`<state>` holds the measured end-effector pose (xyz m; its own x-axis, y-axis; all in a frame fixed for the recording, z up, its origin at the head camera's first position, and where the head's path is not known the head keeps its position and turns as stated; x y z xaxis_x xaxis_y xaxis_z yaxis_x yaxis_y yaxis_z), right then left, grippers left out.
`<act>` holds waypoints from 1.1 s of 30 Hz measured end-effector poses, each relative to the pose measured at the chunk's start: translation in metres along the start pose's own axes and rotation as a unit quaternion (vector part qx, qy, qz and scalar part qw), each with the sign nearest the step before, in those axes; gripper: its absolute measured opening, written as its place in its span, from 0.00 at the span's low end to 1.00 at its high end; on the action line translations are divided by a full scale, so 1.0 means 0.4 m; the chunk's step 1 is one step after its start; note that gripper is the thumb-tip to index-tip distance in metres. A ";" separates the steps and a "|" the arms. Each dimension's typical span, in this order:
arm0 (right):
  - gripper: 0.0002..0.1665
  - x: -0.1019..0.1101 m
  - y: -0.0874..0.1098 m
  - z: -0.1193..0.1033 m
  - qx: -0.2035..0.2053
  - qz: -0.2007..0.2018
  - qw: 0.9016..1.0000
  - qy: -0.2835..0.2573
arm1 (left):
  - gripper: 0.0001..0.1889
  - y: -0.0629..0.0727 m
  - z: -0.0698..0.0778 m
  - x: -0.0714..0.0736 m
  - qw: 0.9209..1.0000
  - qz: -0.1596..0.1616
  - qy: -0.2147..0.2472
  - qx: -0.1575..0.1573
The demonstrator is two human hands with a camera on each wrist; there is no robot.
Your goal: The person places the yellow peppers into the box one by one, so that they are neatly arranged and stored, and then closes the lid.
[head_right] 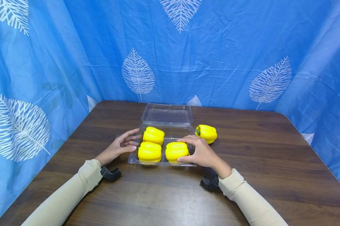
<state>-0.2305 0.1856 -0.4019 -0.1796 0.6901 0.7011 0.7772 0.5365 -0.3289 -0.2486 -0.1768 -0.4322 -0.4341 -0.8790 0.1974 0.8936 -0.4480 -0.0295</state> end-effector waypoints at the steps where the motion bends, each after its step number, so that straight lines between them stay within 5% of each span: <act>1: 0.39 0.000 0.000 0.000 -0.001 -0.002 1.000 0.001 | 0.43 0.000 0.000 0.000 1.000 0.000 0.000 0.001; 12: 0.34 0.004 -0.007 0.002 -0.014 -0.027 0.999 -0.015 | 0.43 -0.001 -0.001 0.004 1.000 0.000 -0.005 0.004; 33: 0.31 -0.001 -0.003 0.000 0.027 -0.032 0.999 -0.017 | 0.43 -0.004 -0.004 0.001 1.000 -0.004 0.003 0.000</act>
<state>-0.2314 0.1848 -0.4016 -0.2493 0.6687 0.7005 0.7299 0.6052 -0.3179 -0.2502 -0.1766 -0.4336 -0.4414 -0.8765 0.1921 0.8903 -0.4545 -0.0280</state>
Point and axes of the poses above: each hand's wrist, its own y-axis away from the middle knuckle, its own x-axis out of the back of the hand, z = x × y, the point moved 2 cm from there along -y, towards the middle knuckle, and after that the axes turned 1 degree about y, right-handed, at the moved point
